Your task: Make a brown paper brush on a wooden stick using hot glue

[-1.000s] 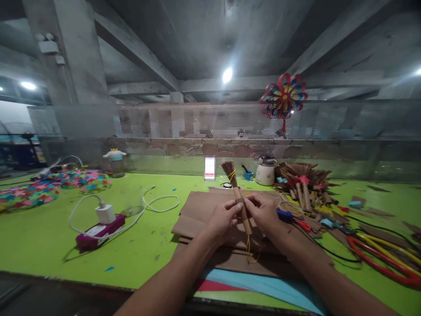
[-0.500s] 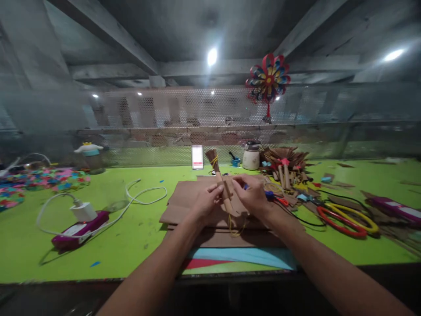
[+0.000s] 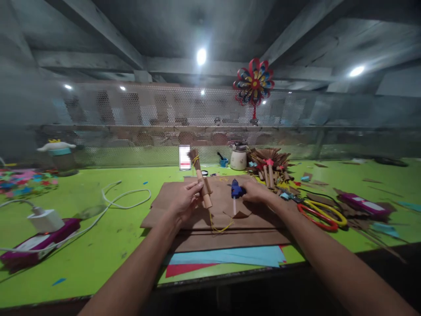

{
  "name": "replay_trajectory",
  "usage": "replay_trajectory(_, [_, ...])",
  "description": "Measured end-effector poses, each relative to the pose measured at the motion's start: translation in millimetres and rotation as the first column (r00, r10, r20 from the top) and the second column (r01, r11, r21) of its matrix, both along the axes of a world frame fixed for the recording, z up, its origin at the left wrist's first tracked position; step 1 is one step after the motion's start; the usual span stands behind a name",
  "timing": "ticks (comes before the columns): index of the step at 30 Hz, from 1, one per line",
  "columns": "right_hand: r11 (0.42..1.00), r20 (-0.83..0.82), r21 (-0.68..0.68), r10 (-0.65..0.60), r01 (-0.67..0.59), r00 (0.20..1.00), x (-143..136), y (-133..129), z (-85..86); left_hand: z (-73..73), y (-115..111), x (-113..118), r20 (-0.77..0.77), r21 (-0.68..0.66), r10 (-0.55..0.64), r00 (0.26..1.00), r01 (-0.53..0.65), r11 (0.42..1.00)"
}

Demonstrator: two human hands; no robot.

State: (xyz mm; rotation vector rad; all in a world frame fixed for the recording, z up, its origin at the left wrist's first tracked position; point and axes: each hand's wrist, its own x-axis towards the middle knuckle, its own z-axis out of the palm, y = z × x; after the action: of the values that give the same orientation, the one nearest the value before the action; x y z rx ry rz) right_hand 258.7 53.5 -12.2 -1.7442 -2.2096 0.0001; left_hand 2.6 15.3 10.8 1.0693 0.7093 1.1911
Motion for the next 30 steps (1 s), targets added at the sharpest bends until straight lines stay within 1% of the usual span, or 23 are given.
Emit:
replay_trajectory(3, [0.996,0.009,0.079,-0.042,0.041,0.999,-7,0,-17.5,-1.2,1,0,0.026,-0.019,0.028,0.999,-0.028,0.999])
replay_trajectory(5, [0.992,-0.005,0.121,-0.037,0.037,0.999,-7,0,-20.3,-2.5,2,1,0.040,-0.025,0.046,0.998,-0.045,0.999])
replay_trajectory(7, [0.988,-0.030,0.153,-0.004,0.008,1.000,-4,0,-16.3,-4.3,3,1,0.039,-0.036,0.054,0.998,-0.053,0.998])
replay_trajectory(11, [0.977,-0.101,0.212,0.052,-0.030,0.993,8,-3,1.9,-8.6,6,0,0.031,-0.055,0.052,0.998,-0.050,0.997])
replay_trajectory(13, [0.973,-0.191,0.230,0.067,-0.021,0.979,14,-8,10.8,-11.2,7,0,0.030,-0.055,0.032,0.999,-0.031,0.998])
replay_trajectory(14, [0.974,-0.277,0.225,0.092,-0.028,0.956,15,-11,14.6,-12.6,7,0,0.030,-0.055,0.020,0.999,-0.019,0.998])
replay_trajectory(15, [0.976,-0.391,0.209,0.135,-0.055,0.911,16,-16,18.1,-13.8,8,0,0.031,-0.055,0.011,0.999,-0.009,0.998])
replay_trajectory(16, [0.977,-0.519,0.182,0.188,-0.107,0.834,15,-22,21.3,-14.9,8,0,0.031,-0.052,0.003,1.000,-0.002,0.999])
replay_trajectory(18, [0.954,-0.743,0.128,0.274,-0.272,0.610,12,-35,27.0,-16.0,9,1,0.028,-0.045,-0.015,1.000,0.016,0.999])
replay_trajectory(19, [0.928,-0.809,0.108,0.291,-0.357,0.511,9,-41,29.6,-16.1,9,1,0.024,-0.042,-0.024,0.999,0.025,0.999])
replay_trajectory(20, [0.902,-0.848,0.096,0.295,-0.421,0.439,7,-48,31.9,-15.8,8,1,0.020,-0.042,-0.030,0.999,0.031,0.999])
replay_trajectory(21, [0.881,-0.864,0.087,0.300,-0.465,0.405,5,-53,34.1,-15.2,8,2,0.015,-0.045,-0.037,0.999,0.037,0.998])
replay_trajectory(22, [0.865,-0.860,0.082,0.312,-0.495,0.404,3,-58,36.0,-14.3,8,3,0.015,-0.049,-0.042,0.999,0.043,0.998])
replay_trajectory(25, [0.841,-0.792,0.077,0.378,-0.536,0.479,0,-64,39.6,-11.0,6,5,0.046,-0.045,-0.053,0.998,0.055,0.997])
replay_trajectory(27, [0.838,-0.765,0.069,0.392,-0.541,0.510,0,-64,39.9,-8.7,4,6,0.063,-0.039,-0.050,0.997,0.053,0.998])
replay_trajectory(30, [0.849,-0.772,0.049,0.366,-0.527,0.519,1,-61,38.3,-5.7,0,7,0.071,-0.040,-0.033,0.997,0.036,0.999])
